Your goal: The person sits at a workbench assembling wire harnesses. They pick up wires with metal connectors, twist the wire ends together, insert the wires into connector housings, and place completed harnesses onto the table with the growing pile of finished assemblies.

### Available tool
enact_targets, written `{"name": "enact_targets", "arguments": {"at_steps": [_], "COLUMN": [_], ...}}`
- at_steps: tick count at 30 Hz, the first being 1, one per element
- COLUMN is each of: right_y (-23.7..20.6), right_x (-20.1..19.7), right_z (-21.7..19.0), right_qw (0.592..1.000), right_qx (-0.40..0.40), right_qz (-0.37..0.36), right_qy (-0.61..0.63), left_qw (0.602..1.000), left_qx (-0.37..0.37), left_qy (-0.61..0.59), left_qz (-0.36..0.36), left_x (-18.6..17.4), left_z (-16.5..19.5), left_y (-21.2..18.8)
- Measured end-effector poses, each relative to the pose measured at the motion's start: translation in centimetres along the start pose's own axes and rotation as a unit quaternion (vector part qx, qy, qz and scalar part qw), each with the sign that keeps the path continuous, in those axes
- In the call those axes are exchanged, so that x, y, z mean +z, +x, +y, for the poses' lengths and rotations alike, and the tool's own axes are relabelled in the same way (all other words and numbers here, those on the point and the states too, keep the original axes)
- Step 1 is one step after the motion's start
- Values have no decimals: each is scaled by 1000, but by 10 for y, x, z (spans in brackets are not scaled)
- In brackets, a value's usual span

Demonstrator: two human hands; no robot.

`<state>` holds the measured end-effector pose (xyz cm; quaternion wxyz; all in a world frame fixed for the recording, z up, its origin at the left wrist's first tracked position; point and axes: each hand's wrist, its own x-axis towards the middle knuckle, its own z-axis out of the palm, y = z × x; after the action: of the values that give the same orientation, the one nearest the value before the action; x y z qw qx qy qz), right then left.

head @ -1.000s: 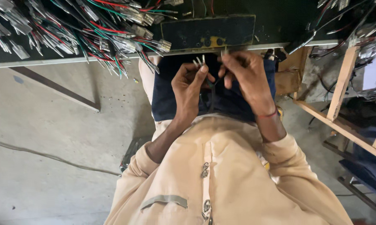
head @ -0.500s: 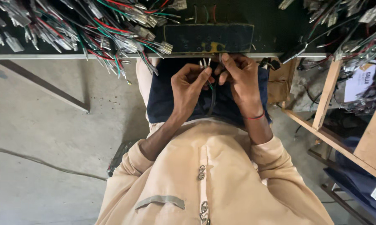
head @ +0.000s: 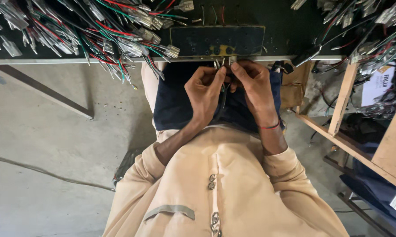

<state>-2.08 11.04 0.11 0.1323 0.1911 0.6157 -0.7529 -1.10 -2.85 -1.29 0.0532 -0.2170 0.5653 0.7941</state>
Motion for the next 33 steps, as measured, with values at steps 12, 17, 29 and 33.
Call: {"name": "enact_targets", "arguments": {"at_steps": [12, 17, 29, 33], "right_y": [-1, -14, -12, -9], "right_x": [-5, 5, 27, 23], "right_z": [-6, -24, -22, -9], "right_qw": [1000, 989, 997, 999], "right_qx": [-16, -22, 47, 19], "right_qz": [-14, 20, 12, 14], "right_qy": [-21, -147, 60, 46], "left_qw": [1000, 996, 949, 985], "left_qx": [3, 57, 238, 58], "left_qy": [-22, 64, 190, 158], "left_qz": [4, 26, 83, 35], "left_x": [5, 19, 12, -6], "left_z": [3, 25, 50, 38], "left_y": [-6, -4, -18, -9]}}
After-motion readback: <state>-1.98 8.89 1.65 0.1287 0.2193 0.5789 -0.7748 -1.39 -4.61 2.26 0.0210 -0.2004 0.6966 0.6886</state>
